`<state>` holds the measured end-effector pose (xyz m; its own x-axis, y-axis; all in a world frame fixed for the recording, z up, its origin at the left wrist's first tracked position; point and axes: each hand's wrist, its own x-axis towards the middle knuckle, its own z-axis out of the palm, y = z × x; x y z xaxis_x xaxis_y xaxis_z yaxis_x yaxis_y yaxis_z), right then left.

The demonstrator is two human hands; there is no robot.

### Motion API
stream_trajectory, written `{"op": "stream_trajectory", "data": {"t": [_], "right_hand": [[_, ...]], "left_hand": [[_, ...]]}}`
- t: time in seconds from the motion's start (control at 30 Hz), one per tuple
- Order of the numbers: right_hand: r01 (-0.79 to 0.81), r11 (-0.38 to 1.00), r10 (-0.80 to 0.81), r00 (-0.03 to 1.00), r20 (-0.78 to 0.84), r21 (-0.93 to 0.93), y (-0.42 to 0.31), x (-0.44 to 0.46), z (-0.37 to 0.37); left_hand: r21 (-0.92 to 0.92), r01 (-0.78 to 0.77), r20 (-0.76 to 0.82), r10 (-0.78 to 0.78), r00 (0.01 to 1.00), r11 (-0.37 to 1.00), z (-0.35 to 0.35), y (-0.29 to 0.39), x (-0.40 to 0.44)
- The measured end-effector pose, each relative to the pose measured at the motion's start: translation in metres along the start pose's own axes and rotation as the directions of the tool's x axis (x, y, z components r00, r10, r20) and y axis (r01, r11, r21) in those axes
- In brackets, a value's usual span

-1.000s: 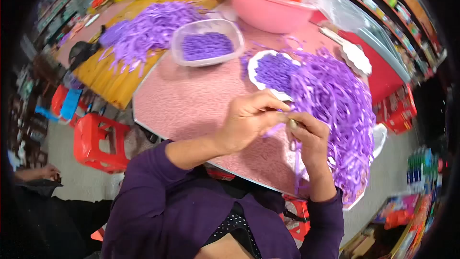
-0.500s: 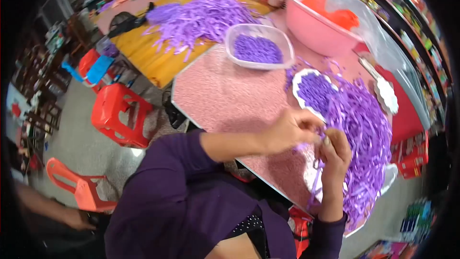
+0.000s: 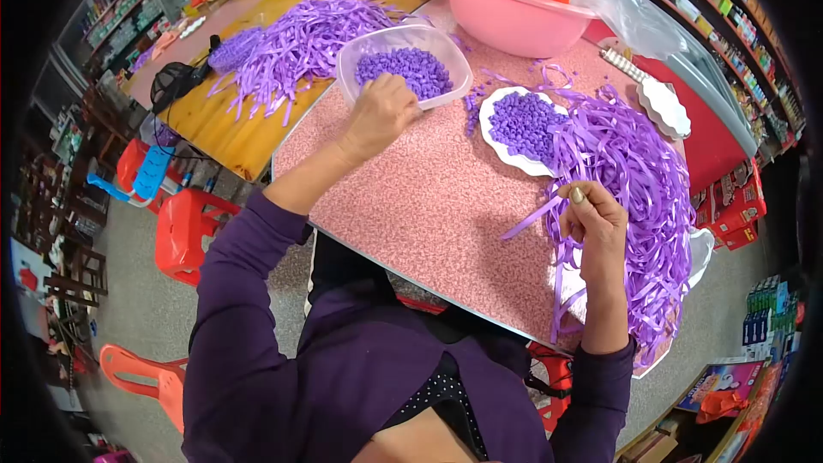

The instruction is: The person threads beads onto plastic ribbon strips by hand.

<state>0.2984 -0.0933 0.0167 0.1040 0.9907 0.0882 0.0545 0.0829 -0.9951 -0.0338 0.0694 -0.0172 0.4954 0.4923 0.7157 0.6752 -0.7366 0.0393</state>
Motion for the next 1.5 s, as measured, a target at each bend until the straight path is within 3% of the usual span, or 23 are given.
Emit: {"op": "stream_trajectory", "data": {"t": [0.23,0.3,0.33,0.47,0.5,0.6,0.7,0.83,1.03,1.17,1.23,1.3,1.4,1.5], "right_hand": [[0.007,1.000,-0.007,0.999,0.039,0.002,0.000,-0.001,-0.001],[0.035,0.999,-0.036,0.999,0.030,0.018,-0.001,-0.002,-0.001],[0.039,0.999,-0.039,0.999,0.025,0.007,-0.002,-0.002,-0.001],[0.027,1.000,-0.027,0.999,0.021,-0.004,-0.001,-0.002,-0.001],[0.030,0.999,-0.029,0.999,0.028,-0.026,0.000,-0.001,-0.001],[0.035,0.998,-0.033,0.998,0.051,-0.043,0.002,0.000,-0.001],[0.025,0.997,-0.021,0.997,0.070,-0.069,0.002,-0.001,-0.001],[0.029,0.993,-0.020,0.997,0.074,-0.115,0.001,-0.003,0.000],[0.064,0.993,-0.052,0.992,0.112,-0.104,0.007,-0.003,0.001],[0.085,0.993,-0.076,0.991,0.112,-0.078,0.014,-0.002,0.004],[0.087,0.994,-0.077,0.987,0.139,-0.067,0.016,-0.002,0.002],[0.061,0.996,-0.051,0.988,0.144,-0.066,0.010,-0.004,0.002],[0.043,0.997,-0.032,0.988,0.151,-0.068,0.007,-0.005,0.001],[0.055,0.996,-0.045,0.988,0.148,-0.063,0.011,-0.005,0.002]], "left_hand": [[-0.092,0.080,0.003,-0.080,0.997,0.993,-0.007,0.054,0.006],[-0.329,0.132,0.122,-0.096,0.988,0.935,-0.008,0.059,0.011],[-0.347,0.136,0.122,-0.099,0.987,0.928,-0.006,0.052,0.016],[-0.185,0.293,0.257,-0.241,0.936,0.938,0.001,0.004,0.047],[-0.182,0.293,0.252,-0.244,0.936,0.938,0.008,-0.007,0.052],[-0.152,0.311,0.578,-0.171,0.798,0.938,0.024,-0.014,0.062],[-0.069,0.256,0.667,-0.146,0.730,0.964,0.031,-0.008,0.069],[-0.159,0.332,0.660,-0.150,0.736,0.930,0.034,-0.018,0.068],[-0.395,0.561,0.618,-0.241,0.748,0.728,0.027,-0.029,0.058],[-0.447,0.542,0.640,-0.169,0.750,0.711,0.033,-0.016,0.058],[-0.336,0.431,0.645,-0.129,0.753,0.837,0.040,-0.011,0.059],[-0.308,0.422,0.643,-0.141,0.753,0.853,0.042,-0.010,0.060],[-0.318,0.531,0.633,-0.241,0.736,0.786,0.041,-0.016,0.059],[-0.464,0.581,0.558,-0.289,0.778,0.669,0.033,-0.023,0.059]]}}
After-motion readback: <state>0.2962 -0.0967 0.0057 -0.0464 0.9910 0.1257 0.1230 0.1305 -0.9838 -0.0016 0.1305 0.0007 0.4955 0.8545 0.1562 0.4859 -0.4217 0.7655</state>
